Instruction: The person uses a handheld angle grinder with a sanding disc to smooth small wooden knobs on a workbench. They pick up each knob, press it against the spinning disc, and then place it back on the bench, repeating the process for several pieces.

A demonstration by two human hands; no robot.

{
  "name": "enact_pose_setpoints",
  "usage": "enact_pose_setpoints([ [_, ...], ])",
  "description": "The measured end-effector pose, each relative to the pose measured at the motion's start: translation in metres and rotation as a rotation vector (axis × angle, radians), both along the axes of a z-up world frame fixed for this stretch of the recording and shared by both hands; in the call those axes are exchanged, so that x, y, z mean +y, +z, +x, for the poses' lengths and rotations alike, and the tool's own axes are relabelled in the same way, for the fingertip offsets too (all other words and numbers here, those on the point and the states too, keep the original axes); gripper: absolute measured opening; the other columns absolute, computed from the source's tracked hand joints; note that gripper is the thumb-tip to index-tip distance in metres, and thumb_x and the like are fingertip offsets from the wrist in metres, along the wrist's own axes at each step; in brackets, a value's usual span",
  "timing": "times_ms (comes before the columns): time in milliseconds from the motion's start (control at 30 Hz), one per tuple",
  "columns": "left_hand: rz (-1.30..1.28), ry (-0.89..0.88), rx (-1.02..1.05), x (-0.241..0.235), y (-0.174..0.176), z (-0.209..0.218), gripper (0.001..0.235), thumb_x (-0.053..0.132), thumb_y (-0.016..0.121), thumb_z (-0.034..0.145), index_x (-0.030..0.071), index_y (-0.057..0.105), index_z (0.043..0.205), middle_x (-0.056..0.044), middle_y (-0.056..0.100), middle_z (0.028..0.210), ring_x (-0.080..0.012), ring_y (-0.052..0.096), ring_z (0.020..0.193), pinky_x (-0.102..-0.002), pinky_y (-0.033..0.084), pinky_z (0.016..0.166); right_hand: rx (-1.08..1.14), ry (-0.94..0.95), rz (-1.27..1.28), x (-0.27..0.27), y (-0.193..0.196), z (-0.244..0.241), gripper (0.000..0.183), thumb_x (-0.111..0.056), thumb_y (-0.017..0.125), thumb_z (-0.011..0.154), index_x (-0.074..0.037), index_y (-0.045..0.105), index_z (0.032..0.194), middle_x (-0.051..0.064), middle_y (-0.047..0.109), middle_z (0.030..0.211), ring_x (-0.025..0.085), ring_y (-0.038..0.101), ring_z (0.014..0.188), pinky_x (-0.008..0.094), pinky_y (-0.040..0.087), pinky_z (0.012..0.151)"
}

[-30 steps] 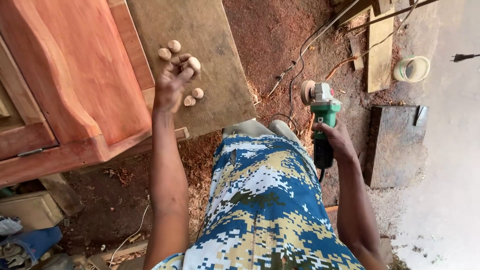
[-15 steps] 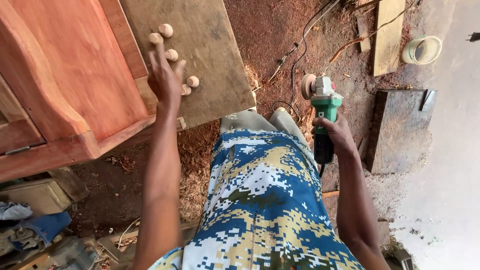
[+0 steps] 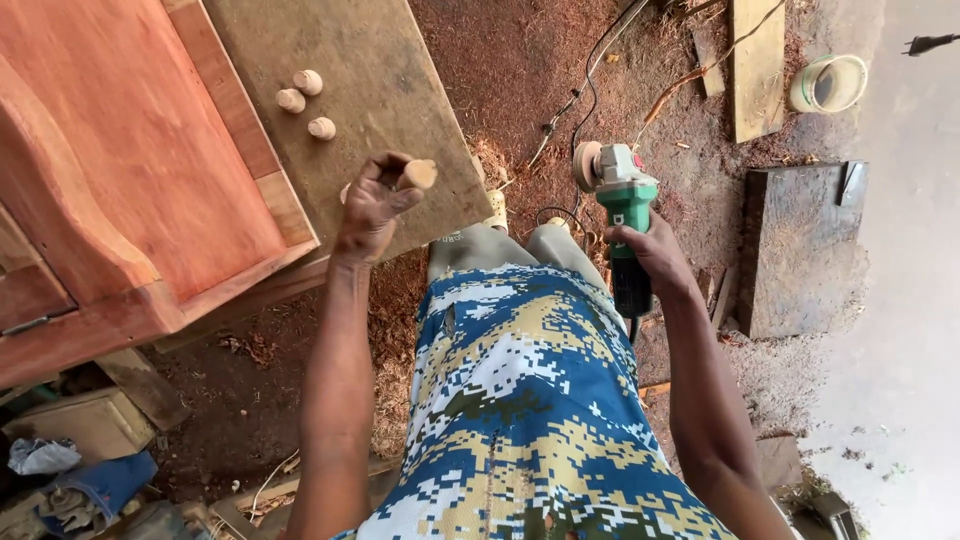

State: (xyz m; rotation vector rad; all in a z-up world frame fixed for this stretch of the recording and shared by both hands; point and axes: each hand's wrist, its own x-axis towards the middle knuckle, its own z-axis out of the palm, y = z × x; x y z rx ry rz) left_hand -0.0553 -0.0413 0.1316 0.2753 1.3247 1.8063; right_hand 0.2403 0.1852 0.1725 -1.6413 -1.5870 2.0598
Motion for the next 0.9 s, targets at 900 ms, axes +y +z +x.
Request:
enact_pose_setpoints([
  [900,-0.975,-0.653,1.650,0.039,-0.156,0.036,0.043,0.022,0.075,0.096,-0.001,0.062,0.130,-0.011,0.061,0.100,-0.0278,0.067,0.094,-0.039,0.062,0.075,0.300,0.146,-0.463,-0.010,-0.149,-0.034,0.049,-0.012,0.083,0.074,0.003,0.058,0.113,0.017,0.066,0.081,0.028,0.074,0.062,0.040,0.065,0.058],
])
